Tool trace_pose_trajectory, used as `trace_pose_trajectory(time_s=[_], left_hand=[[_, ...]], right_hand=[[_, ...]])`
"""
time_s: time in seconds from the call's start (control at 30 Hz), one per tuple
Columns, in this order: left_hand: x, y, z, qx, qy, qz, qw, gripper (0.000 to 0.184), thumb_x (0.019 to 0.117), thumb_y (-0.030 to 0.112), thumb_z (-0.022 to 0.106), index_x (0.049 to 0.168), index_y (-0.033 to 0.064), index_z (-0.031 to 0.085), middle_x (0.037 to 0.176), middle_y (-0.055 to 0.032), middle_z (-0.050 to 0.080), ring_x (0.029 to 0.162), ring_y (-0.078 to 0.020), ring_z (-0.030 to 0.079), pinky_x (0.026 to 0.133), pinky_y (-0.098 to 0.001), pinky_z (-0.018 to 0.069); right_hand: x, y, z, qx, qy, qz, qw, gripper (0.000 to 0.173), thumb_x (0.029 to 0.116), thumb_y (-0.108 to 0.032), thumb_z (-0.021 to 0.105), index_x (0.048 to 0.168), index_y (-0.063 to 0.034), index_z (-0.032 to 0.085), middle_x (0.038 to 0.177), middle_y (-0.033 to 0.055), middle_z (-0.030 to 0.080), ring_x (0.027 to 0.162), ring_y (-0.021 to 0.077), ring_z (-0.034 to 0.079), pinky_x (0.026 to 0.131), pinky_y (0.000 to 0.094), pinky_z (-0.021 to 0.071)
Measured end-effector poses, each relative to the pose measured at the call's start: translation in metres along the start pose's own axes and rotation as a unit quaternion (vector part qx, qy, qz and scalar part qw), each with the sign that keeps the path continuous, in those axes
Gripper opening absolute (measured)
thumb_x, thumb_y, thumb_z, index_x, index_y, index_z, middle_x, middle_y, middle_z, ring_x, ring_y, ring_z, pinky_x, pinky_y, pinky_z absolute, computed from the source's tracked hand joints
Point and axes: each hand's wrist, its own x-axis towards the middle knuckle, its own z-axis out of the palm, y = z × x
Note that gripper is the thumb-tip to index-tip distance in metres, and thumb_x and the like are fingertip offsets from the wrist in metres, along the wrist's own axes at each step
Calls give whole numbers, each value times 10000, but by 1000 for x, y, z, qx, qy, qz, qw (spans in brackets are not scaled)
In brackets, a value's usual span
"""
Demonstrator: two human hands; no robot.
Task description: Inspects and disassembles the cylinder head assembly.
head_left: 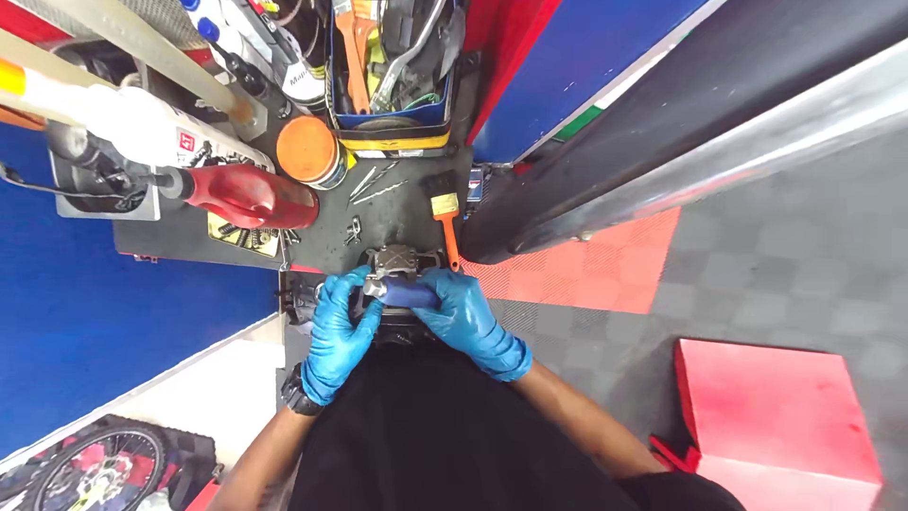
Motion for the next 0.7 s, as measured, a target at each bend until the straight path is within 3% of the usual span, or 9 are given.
trace_pose_trajectory(time_s=[0.07,0.17,0.23,0.37,0.5,0.6,0.7], left_hand=[[10,10,0,88,-1,15,996,342,916,269,729,1171,41,724,1174,-156,680,1145,-255,624,1014,-431,497],[20,15,6,103,-28,18,994,215,929,232,722,1079,80,741,1055,-85,698,978,-154,672,876,-323,568],[23,17,8,123,-39,26,991,190,950,224,699,1058,75,749,1035,-88,710,907,-148,689,813,-305,584],[26,23,4,208,-60,64,974,224,985,242,653,1049,51,749,1001,-139,730,863,-238,726,747,-384,604],[25,27,5,286,-55,100,952,253,1006,237,608,1037,20,734,941,-172,732,767,-306,739,614,-446,596],[24,27,9,310,-34,114,943,257,999,235,599,988,22,741,855,-159,732,705,-311,732,552,-463,572],[28,26,10,295,-39,113,948,235,965,234,622,918,28,724,788,-137,718,679,-289,722,554,-459,565]], right_hand=[[1,0,0,21,12,32,999,178,887,-189,705,925,-20,748,855,109,746,783,172,711,732,347,571],[3,3,-3,110,36,116,987,188,914,-215,748,947,-30,735,802,20,713,715,25,654,689,210,551],[3,7,-10,122,19,140,982,217,903,-240,767,988,-43,733,839,8,725,752,18,666,718,214,562],[2,12,-14,50,-43,104,992,257,915,-276,736,1024,-44,756,894,67,743,809,106,690,780,298,564],[0,13,-11,10,-55,70,996,245,935,-250,687,1043,-40,753,846,100,745,766,197,713,736,402,569],[1,11,-9,-30,-51,53,997,250,914,-216,674,1059,-23,740,840,128,742,772,269,724,722,475,566],[3,7,-8,-43,-36,45,997,220,905,-195,661,1012,-17,733,821,135,728,761,283,718,698,479,560]])
